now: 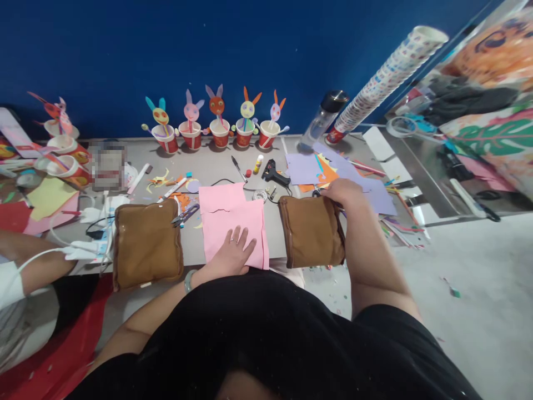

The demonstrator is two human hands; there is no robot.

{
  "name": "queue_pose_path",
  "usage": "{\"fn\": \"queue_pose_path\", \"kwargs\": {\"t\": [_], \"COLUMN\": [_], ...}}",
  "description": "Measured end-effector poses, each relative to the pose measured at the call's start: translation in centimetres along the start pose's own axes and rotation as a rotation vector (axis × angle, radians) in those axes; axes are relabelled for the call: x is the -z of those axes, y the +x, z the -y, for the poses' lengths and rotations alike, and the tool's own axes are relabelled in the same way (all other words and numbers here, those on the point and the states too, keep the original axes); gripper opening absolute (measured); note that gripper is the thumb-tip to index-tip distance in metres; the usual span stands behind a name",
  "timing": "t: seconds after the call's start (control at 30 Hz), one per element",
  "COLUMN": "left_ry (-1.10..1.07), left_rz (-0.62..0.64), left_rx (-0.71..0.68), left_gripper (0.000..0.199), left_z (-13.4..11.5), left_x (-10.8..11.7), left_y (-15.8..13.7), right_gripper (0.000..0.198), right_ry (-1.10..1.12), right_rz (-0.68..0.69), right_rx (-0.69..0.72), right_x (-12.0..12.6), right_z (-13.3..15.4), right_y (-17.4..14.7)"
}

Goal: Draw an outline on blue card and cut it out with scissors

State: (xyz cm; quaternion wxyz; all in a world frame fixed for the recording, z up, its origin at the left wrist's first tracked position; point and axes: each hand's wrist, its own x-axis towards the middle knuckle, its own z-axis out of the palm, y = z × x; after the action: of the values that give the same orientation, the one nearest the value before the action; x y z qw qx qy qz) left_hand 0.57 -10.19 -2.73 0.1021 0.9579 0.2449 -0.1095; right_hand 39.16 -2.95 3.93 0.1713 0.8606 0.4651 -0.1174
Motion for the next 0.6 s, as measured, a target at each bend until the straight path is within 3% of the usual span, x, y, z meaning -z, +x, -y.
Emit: {"fn": "queue_pose_path", "kwargs": {"t": [0.13, 0.3, 0.53, 0.6], "left_ry": [0.027, 0.039, -0.022, -0.034], "left_rz": [-0.001, 0.015, -0.023, -0.045], "left_rx": [-0.007, -0.010, -0.026, -0.030], "left_gripper": [0.088, 0.091, 0.080, 0.075], "left_z": [-0.1, -0.2, 0.3, 0.5], "left_x": [-0.2, 0.1, 0.7, 0.9], "left_y": [0.2, 0.1, -0.3, -0.3], "right_gripper": [0.051, 0.048, 0.047, 0.046], "right_ry": [-0.002, -0.004, -0.044, -0.052], "right_rz": [0.038, 0.050, -0.013, -0.112], "right_rx": [-0.032, -0.051, -0.029, 0.013], "right_x": [-1.1, -0.7, 1.5, 2.2], "right_z": [0.6, 0.9, 0.2, -0.3], "right_y": [1.4, 2.6, 3.7, 3.9]}}
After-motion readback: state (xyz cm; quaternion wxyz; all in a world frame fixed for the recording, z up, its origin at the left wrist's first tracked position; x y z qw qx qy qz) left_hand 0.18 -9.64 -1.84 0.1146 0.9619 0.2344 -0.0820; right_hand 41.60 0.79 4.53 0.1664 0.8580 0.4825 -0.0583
